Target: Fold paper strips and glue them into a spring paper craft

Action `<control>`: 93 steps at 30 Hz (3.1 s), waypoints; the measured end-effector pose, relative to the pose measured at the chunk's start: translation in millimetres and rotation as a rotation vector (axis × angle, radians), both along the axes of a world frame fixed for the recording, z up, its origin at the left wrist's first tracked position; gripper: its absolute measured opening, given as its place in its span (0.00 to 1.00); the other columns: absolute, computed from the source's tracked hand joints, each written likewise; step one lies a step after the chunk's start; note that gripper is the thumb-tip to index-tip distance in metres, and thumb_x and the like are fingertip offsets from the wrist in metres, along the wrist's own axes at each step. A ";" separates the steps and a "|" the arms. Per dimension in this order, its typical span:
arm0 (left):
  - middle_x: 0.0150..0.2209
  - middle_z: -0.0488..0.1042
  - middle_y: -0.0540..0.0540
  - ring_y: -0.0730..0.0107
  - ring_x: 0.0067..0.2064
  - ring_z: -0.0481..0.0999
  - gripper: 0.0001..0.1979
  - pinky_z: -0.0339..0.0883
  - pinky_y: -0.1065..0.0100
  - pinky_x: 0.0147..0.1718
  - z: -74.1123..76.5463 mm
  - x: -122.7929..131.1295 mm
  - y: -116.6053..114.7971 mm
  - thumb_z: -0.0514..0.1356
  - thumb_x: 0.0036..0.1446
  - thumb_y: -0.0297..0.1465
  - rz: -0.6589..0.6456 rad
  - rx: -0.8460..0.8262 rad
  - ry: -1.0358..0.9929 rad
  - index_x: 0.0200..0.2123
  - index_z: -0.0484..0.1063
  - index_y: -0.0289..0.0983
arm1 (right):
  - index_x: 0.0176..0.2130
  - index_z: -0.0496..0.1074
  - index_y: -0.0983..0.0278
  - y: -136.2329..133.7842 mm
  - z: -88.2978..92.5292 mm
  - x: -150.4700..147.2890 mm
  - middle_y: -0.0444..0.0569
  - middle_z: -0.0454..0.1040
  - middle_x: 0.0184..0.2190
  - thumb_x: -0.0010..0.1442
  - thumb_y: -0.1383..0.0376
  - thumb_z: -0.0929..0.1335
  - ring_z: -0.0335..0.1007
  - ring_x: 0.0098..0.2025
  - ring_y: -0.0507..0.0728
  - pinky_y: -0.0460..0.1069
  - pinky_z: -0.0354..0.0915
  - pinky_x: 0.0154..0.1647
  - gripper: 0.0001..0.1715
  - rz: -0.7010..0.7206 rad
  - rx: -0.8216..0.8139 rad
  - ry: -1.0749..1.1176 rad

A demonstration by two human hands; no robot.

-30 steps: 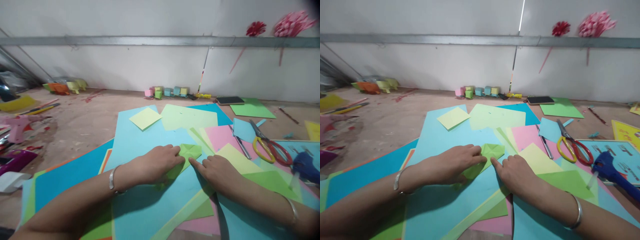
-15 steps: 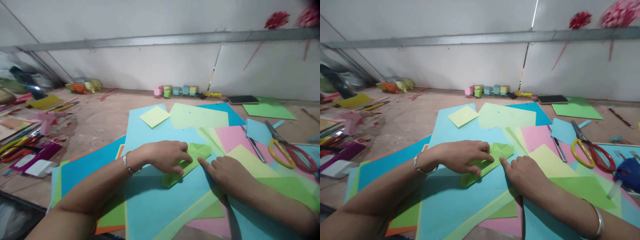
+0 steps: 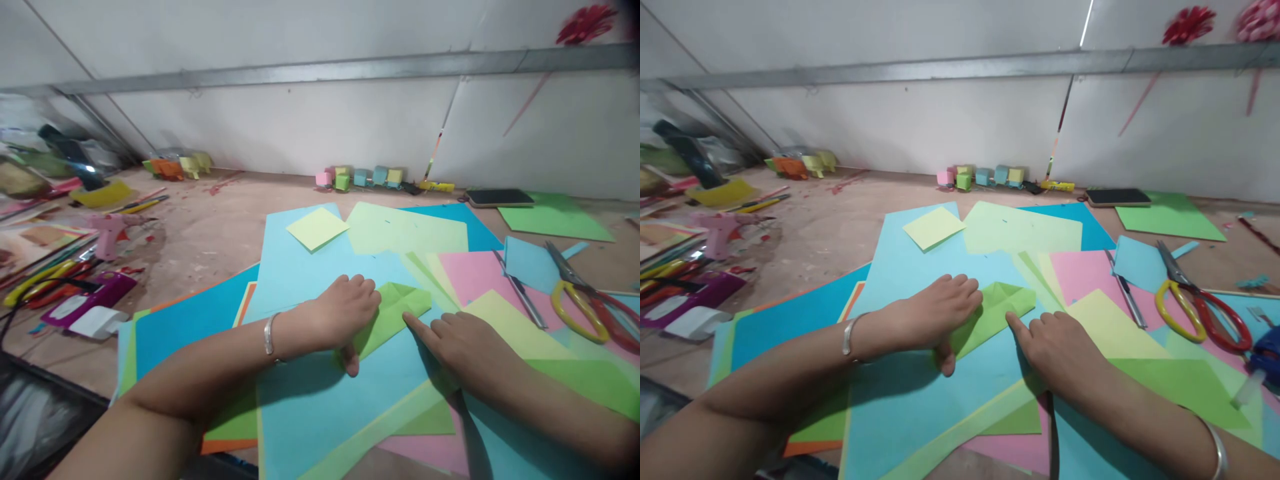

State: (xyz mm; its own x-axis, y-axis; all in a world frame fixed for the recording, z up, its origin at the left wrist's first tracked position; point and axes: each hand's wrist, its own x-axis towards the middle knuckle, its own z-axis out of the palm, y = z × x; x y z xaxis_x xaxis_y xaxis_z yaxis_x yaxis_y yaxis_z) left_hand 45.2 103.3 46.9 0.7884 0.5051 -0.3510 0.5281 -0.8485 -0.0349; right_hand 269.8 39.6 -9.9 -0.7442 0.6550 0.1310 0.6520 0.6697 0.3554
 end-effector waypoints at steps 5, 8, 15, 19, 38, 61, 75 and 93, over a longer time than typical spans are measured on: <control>0.42 0.71 0.38 0.53 0.42 0.68 0.27 0.56 0.64 0.32 9.1 -5.9 -3.4 0.75 0.37 0.39 -0.043 0.018 0.175 0.36 0.68 0.34 | 0.54 0.65 0.69 0.5 -0.2 0.1 0.43 0.69 0.19 0.47 0.80 0.64 0.63 0.21 0.55 0.52 0.34 0.25 0.34 0.001 -0.013 -0.012; 0.41 0.74 0.40 0.56 0.41 0.71 0.15 0.56 0.65 0.31 15.1 -14.2 1.3 0.70 0.46 0.27 0.003 0.032 0.153 0.37 0.69 0.35 | 0.54 0.67 0.68 0.3 0.4 -1.2 0.43 0.70 0.19 0.47 0.80 0.64 0.64 0.21 0.55 0.52 0.35 0.25 0.33 -0.014 -0.006 0.003; 0.39 0.77 0.38 0.56 0.39 0.76 0.12 0.60 0.65 0.30 8.7 -9.2 17.5 0.58 0.62 0.35 0.275 0.013 -0.071 0.42 0.69 0.32 | 0.52 0.68 0.71 -3.5 -3.0 -2.7 0.44 0.69 0.19 0.48 0.81 0.63 0.63 0.20 0.55 0.52 0.39 0.24 0.30 0.001 0.022 0.046; 0.39 0.79 0.42 0.57 0.40 0.76 0.18 0.60 0.67 0.30 -1.7 -1.3 17.4 0.65 0.55 0.34 0.260 -0.057 -0.135 0.47 0.69 0.35 | 0.42 0.72 0.71 -0.3 -0.2 -5.7 0.47 0.68 0.21 0.58 0.79 0.61 0.60 0.23 0.55 0.51 0.47 0.25 0.15 0.039 0.076 0.205; 0.32 0.74 0.46 0.63 0.36 0.73 0.06 0.58 0.67 0.29 -19.1 11.6 10.8 0.56 0.57 0.24 0.150 -0.067 -0.374 0.33 0.73 0.36 | 0.30 0.72 0.67 2.5 0.0 -12.7 0.50 0.66 0.26 0.66 0.75 0.58 0.55 0.30 0.56 0.51 0.50 0.31 0.18 0.161 -0.059 0.454; 0.37 0.72 0.45 0.60 0.37 0.72 0.19 0.56 0.67 0.29 -22.1 6.7 6.0 0.69 0.51 0.37 0.105 -0.100 -0.280 0.41 0.68 0.36 | 0.39 0.73 0.69 -6.7 0.4 -15.4 0.48 0.66 0.24 0.65 0.74 0.62 0.54 0.29 0.56 0.51 0.49 0.29 0.11 0.180 -0.072 0.377; 0.37 0.73 0.43 0.57 0.39 0.73 0.19 0.63 0.65 0.33 -16.1 5.9 6.7 0.71 0.47 0.33 0.115 -0.166 -0.295 0.41 0.71 0.34 | 0.25 0.69 0.66 -0.9 3.0 -13.1 0.66 0.64 0.57 0.53 0.71 0.67 0.60 0.56 0.71 0.64 0.63 0.48 0.06 0.008 -0.072 0.523; 0.41 0.71 0.41 0.61 0.42 0.74 0.29 0.67 0.60 0.40 -31.6 30.9 -16.0 0.63 0.54 0.49 0.735 -1.192 -1.274 0.50 0.63 0.35 | 0.32 0.67 0.63 18.8 7.9 1.8 0.54 0.68 0.40 0.63 0.69 0.63 0.67 0.43 0.60 0.54 0.69 0.40 0.07 -0.228 0.077 0.949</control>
State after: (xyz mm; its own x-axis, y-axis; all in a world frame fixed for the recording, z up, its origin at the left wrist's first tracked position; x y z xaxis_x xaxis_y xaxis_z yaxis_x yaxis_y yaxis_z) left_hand 76.1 87.3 15.3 0.5945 0.7826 -0.1844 -0.0193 0.2432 0.9698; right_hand 271.6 58.4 -1.9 -0.1639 0.7345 0.6585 0.8006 0.4890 -0.3463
